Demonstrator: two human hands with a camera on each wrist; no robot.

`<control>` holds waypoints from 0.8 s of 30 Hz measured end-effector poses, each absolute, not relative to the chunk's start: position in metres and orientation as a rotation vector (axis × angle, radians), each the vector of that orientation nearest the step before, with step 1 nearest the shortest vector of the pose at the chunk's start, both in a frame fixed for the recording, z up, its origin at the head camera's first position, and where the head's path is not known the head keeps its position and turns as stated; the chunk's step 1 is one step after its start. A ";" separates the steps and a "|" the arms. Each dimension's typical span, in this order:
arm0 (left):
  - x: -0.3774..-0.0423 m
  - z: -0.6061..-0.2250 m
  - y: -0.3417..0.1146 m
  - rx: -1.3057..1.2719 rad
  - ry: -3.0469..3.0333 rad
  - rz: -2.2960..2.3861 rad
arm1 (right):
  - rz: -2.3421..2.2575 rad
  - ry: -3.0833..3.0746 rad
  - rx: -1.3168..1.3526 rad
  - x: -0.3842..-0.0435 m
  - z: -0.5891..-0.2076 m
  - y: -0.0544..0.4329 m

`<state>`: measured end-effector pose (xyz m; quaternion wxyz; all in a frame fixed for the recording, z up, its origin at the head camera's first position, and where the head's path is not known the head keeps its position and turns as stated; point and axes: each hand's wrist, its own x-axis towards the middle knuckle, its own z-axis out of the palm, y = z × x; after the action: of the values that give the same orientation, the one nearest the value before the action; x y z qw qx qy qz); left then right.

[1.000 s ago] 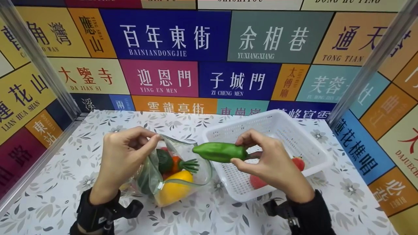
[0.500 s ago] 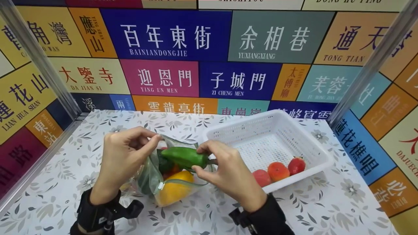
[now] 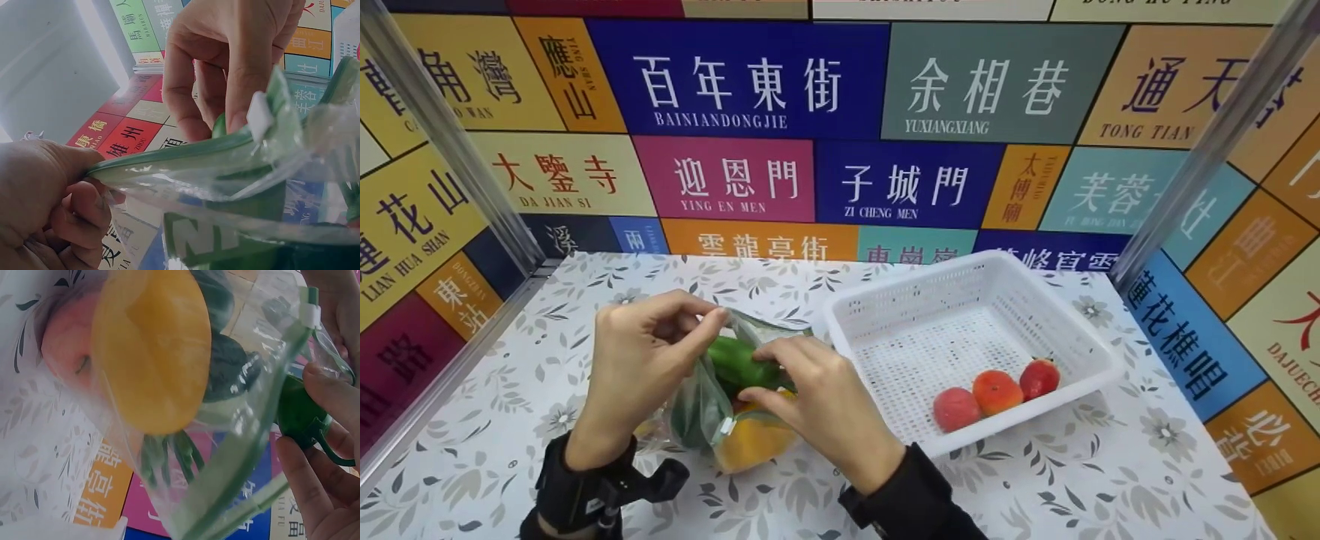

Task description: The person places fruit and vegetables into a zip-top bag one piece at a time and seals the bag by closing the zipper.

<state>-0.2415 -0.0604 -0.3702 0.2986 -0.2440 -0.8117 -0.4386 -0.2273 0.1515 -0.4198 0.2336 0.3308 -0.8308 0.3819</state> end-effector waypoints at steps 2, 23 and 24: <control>-0.242 -0.370 -0.061 -0.652 -2.150 -1.159 | 1.043 -2.248 0.926 -0.230 -0.423 0.146; -0.241 -0.371 -0.062 -0.639 -2.112 -1.174 | 1.060 -2.317 1.004 -0.232 -0.431 0.125; -0.241 -0.371 -0.062 -0.638 -2.113 -1.176 | 1.104 -2.340 0.987 -0.231 -0.429 0.130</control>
<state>-0.2410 -0.0618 -0.3706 0.3146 -0.2422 -0.8019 -0.4464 -0.2308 0.1304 -0.4291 0.1848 0.3504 -0.8304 0.3918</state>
